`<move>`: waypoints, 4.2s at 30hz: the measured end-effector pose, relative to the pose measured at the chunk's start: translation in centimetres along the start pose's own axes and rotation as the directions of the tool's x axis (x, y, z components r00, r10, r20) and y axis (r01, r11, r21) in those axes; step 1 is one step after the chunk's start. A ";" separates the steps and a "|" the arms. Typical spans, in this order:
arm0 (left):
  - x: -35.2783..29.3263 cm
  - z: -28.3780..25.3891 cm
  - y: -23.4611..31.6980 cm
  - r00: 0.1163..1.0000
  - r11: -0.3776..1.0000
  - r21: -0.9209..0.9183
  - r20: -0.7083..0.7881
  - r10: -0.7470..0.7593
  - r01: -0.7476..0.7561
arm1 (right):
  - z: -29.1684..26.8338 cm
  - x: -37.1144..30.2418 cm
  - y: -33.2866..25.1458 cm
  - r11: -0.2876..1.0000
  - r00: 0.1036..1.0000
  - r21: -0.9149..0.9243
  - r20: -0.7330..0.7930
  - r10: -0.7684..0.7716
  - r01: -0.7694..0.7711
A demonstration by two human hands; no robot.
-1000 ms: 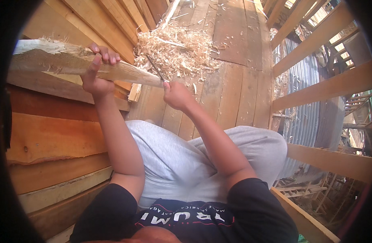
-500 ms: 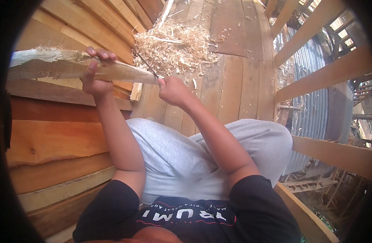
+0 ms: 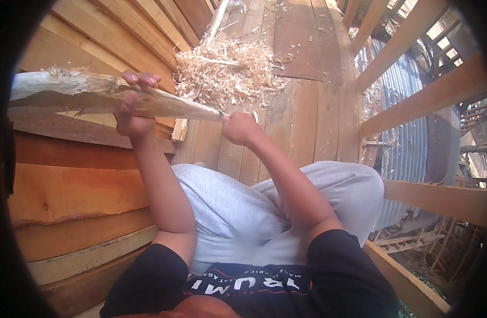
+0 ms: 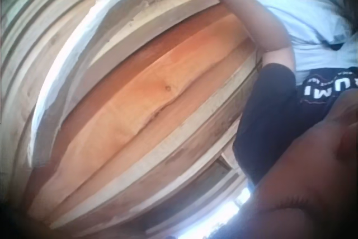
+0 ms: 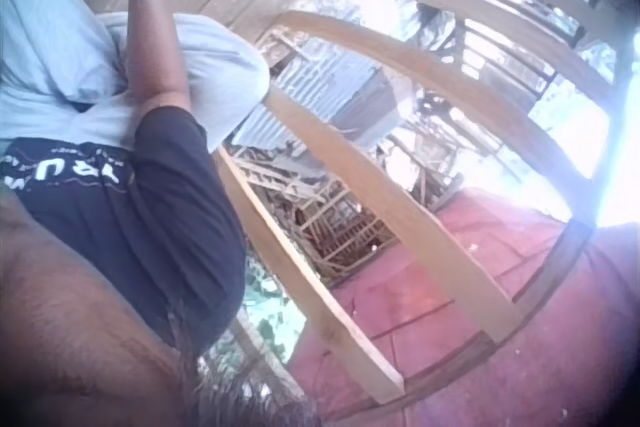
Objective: The person sits cross-legged on a wooden floor and uses a knife to carve a long piece of wood. They hold the wood with their left hand and shave off thin layers with their right hand, creating wood shavings that accumulate on the floor.
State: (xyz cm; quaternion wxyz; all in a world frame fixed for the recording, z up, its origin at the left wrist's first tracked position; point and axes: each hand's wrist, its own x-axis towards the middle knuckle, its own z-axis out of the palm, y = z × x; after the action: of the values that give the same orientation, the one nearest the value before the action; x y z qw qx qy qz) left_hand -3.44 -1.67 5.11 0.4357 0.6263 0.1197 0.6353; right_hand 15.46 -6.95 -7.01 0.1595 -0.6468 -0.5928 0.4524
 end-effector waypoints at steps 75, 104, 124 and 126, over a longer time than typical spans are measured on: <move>0.1 1.1 0.7 0.988 1.000 -0.004 -0.155 -0.026 0.026 | -1.6 0.8 -1.2 0.505 0.863 0.745 0.505 0.001 -0.436; -1.9 4.4 2.2 0.950 0.996 0.081 -0.310 0.045 -0.020 | -1.5 1.2 2.7 0.219 0.922 0.912 0.374 -0.095 -0.348; 0.2 5.7 0.8 0.963 0.994 0.108 -0.269 0.025 0.005 | -2.5 0.8 3.0 0.245 0.936 0.945 0.273 -0.221 -0.217; 0.4 5.5 0.9 0.961 0.991 0.130 -0.274 0.021 0.016 | -2.1 0.7 2.8 0.222 0.944 0.945 0.282 -0.172 -0.242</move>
State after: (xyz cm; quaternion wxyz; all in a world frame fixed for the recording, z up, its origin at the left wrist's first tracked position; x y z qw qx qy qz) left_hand 1.19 -4.03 7.03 0.3719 0.5594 0.2199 0.7074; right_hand 18.74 -6.33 -8.17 0.4162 -0.3329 -0.1827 0.8261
